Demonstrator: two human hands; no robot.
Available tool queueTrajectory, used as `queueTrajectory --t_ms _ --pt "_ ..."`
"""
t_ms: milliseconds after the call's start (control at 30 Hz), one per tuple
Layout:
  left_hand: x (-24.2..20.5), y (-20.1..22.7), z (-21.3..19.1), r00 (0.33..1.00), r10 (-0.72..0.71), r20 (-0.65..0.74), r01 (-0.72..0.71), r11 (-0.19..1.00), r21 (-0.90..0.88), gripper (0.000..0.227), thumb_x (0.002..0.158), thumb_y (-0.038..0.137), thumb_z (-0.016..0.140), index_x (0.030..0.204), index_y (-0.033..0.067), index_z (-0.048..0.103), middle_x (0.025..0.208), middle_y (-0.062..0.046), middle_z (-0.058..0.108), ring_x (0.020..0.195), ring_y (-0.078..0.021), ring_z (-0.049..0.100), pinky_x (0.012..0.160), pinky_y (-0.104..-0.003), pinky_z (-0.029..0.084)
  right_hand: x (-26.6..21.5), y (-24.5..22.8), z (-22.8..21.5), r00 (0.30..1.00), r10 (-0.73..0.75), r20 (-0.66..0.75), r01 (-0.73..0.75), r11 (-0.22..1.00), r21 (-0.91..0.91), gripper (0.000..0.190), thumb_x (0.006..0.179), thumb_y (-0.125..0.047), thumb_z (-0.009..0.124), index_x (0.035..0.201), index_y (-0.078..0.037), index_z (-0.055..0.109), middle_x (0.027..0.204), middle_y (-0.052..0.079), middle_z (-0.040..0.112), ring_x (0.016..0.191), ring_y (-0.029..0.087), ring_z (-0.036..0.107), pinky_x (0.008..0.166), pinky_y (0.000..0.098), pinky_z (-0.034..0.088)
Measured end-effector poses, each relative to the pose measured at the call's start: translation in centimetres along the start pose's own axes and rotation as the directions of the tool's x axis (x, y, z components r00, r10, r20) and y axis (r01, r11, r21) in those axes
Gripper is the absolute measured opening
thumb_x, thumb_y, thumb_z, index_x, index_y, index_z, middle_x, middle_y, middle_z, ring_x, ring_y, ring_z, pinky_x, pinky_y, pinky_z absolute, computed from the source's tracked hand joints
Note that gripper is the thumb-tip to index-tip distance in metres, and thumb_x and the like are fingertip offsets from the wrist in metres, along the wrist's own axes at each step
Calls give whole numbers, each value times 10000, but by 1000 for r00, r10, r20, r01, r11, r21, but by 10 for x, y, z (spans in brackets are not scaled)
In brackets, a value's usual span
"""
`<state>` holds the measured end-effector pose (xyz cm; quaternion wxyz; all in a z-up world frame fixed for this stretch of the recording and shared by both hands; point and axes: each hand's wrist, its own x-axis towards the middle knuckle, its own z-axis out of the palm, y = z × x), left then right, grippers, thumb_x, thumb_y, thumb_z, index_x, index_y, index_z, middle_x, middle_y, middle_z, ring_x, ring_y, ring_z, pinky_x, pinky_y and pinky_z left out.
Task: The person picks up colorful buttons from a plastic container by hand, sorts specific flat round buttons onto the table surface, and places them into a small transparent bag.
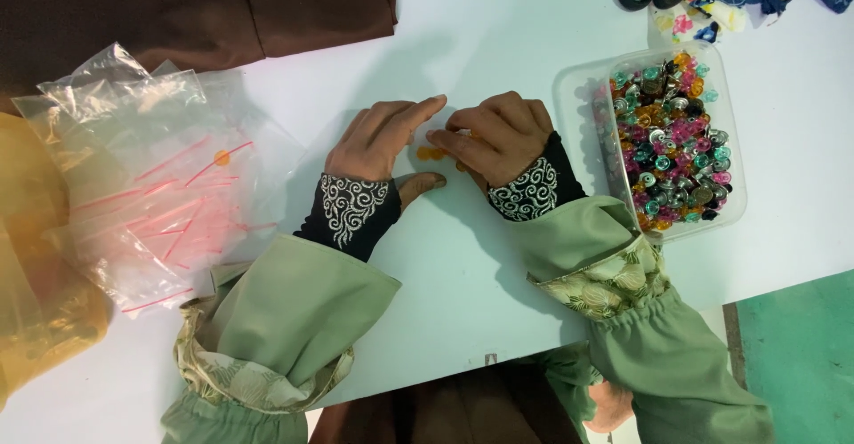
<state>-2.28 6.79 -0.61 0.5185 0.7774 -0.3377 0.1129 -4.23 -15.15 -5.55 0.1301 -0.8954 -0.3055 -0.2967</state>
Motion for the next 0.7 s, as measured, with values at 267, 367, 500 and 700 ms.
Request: queueTrajectory --t_ms 267,367,500,700 --pt "-11 -13 4 993 -97 72 98 995 -11 637 807 198 924 1370 143 632 1147 -65 661 990 -256 641 893 -379 592 9 3 -24 1000 -12 12 12 1000 21 39 1019 -196 752 1003 -161 754 1011 -18 655 944 198 548 809 361 458" --pt "-10 -13 3 991 -94 95 93 995 22 654 797 186 932 1375 156 627 1155 -53 665 1000 -241 653 908 -360 604 0 8 -17 999 33 14 -34 996 84 88 1031 -240 728 1065 -165 757 1055 -13 659 968 213 549 822 379 460" --pt "-9 -8 1 990 -101 99 101 995 4 674 779 123 911 1386 158 621 1123 -53 669 991 -259 641 930 -413 586 -6 4 -4 999 40 -27 -37 996 86 187 998 -345 761 1058 -168 763 1045 -13 646 941 216 535 812 378 470" --pt "-7 -7 4 995 -76 65 77 997 -11 577 848 16 836 1370 111 610 1066 -77 684 940 -272 652 906 -424 606 -8 8 -3 999 23 -38 -21 999 44 135 952 -206 832 1029 -127 754 1038 9 664 941 220 569 774 385 495"
